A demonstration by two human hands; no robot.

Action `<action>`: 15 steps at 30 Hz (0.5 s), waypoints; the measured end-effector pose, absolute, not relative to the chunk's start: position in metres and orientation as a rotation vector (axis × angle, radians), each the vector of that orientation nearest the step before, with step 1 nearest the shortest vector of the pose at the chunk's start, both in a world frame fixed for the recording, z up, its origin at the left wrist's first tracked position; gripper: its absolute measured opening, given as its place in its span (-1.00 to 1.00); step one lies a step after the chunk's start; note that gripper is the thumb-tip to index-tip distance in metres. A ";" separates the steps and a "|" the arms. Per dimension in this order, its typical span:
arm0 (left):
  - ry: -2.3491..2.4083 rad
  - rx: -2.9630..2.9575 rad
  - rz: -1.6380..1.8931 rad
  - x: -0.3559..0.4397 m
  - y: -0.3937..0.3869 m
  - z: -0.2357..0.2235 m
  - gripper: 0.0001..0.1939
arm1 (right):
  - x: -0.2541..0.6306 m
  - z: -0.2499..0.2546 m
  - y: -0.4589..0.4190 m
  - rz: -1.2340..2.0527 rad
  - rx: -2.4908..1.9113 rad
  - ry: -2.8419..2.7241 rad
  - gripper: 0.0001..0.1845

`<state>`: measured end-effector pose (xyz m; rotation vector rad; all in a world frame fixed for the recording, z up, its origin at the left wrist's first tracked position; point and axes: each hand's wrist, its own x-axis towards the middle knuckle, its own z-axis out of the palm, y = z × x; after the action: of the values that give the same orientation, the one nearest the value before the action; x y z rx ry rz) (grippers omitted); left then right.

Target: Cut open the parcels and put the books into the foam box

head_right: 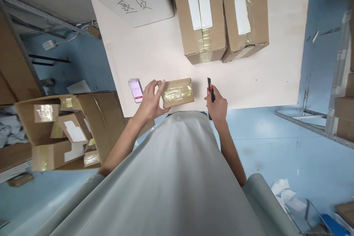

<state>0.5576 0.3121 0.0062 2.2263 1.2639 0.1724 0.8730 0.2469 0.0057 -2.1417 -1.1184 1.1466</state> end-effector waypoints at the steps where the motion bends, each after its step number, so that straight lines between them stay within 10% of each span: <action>1: 1.302 2.208 0.148 0.550 0.313 0.000 0.34 | 0.873 0.005 0.248 1.153 -2.144 -1.128 -0.35; 15: 1.308 2.179 0.023 0.572 0.336 -0.017 0.48 | 0.856 -0.003 0.243 1.309 -2.160 -1.229 -0.47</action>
<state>0.5715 0.3361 -0.0168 2.1794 1.3083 0.0232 0.8565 0.2426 -0.0027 -2.1599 -1.2289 1.3091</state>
